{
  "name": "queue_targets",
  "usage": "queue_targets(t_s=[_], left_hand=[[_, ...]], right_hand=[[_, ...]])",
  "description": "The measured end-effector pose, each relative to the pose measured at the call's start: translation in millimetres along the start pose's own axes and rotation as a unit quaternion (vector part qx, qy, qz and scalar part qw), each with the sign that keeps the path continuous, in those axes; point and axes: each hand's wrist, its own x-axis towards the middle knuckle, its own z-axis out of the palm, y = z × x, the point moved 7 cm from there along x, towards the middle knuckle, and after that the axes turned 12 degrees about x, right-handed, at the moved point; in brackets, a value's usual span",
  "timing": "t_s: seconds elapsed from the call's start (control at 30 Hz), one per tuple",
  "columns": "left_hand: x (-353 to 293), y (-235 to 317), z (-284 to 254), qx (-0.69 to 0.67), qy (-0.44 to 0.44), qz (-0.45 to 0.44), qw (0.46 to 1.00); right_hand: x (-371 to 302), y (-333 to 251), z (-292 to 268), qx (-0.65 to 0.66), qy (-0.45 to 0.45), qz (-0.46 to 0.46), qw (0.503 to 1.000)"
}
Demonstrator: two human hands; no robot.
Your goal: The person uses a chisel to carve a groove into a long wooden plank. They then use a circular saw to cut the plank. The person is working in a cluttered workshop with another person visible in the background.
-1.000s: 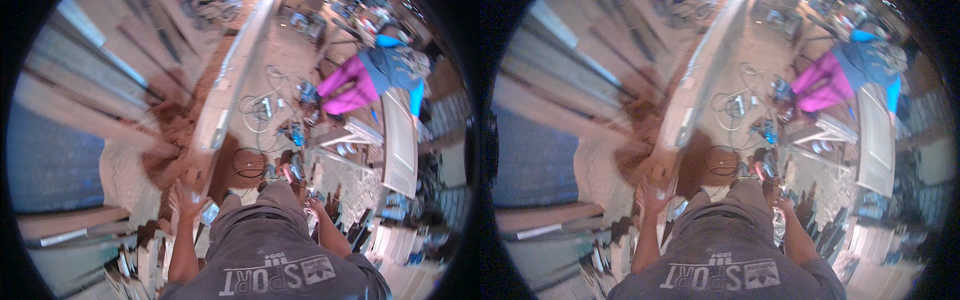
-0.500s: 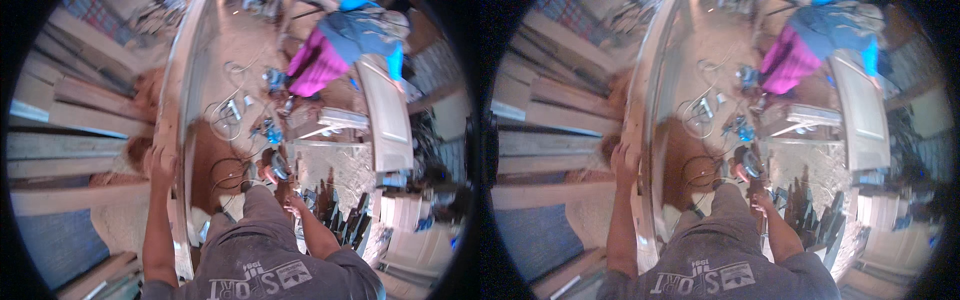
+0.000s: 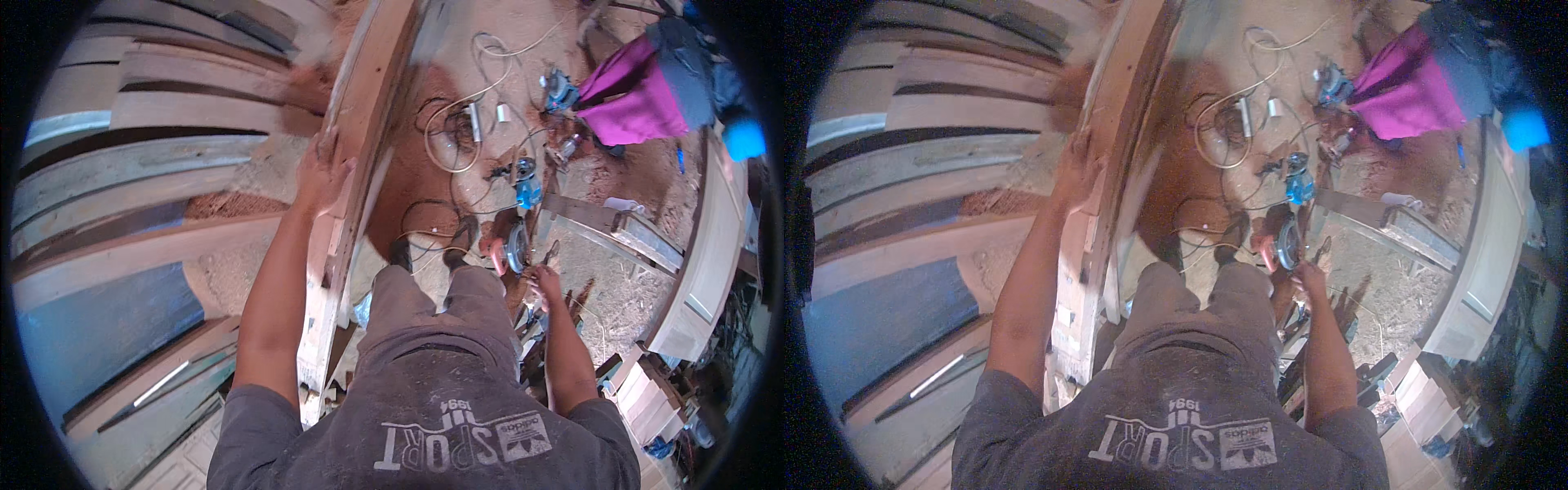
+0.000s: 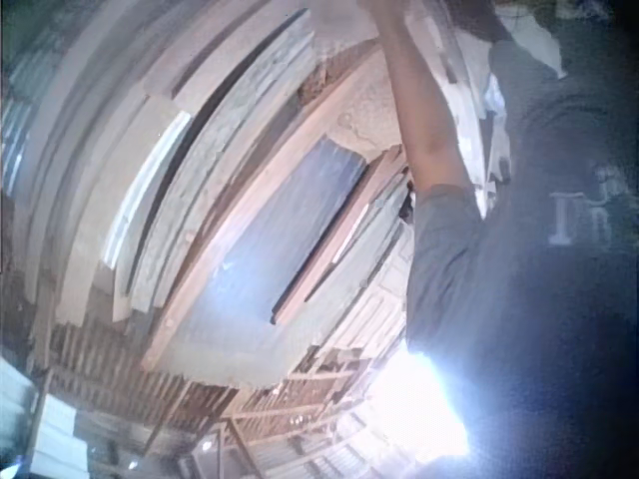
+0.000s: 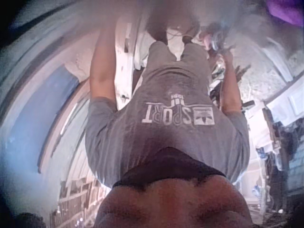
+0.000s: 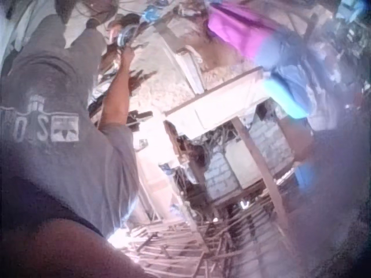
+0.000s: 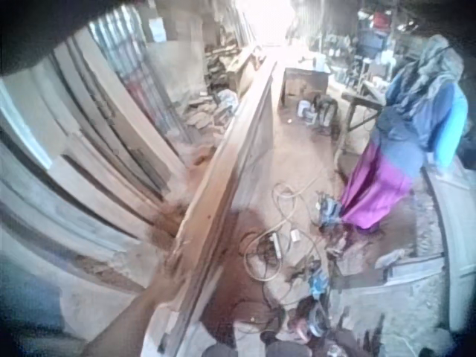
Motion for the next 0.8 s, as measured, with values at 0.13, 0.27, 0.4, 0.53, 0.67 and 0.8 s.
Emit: queue_targets(t_s=[0.13, 0.27, 0.4, 0.53, 0.67, 0.8], left_hand=[[-2, -9, 4, -0.137, 0.024, 0.055, 0.989], [3, -6, -6, 0.077, 0.067, 0.009, 0.995], [63, 47, -54, 0.041, 0.139, -0.010, 0.989], [155, 85, -54, 0.034, 0.195, 0.066, 0.978], [226, 105, -35, 0.117, 0.165, -0.012, 0.979], [245, 114, -16, 0.142, 0.114, 0.014, 0.983]], right_hand=[[13, 15, 25, -0.011, -0.048, -0.004, 0.999], [0, -16, 54, 0.136, 0.009, -0.046, 0.990], [7, -68, 71, 0.143, 0.028, -0.061, 0.987], [115, -84, 76, 0.111, 0.007, -0.102, 0.989], [188, -156, 93, 0.083, 0.046, -0.039, 0.995], [318, -171, 59, 0.081, 0.119, -0.056, 0.988]])
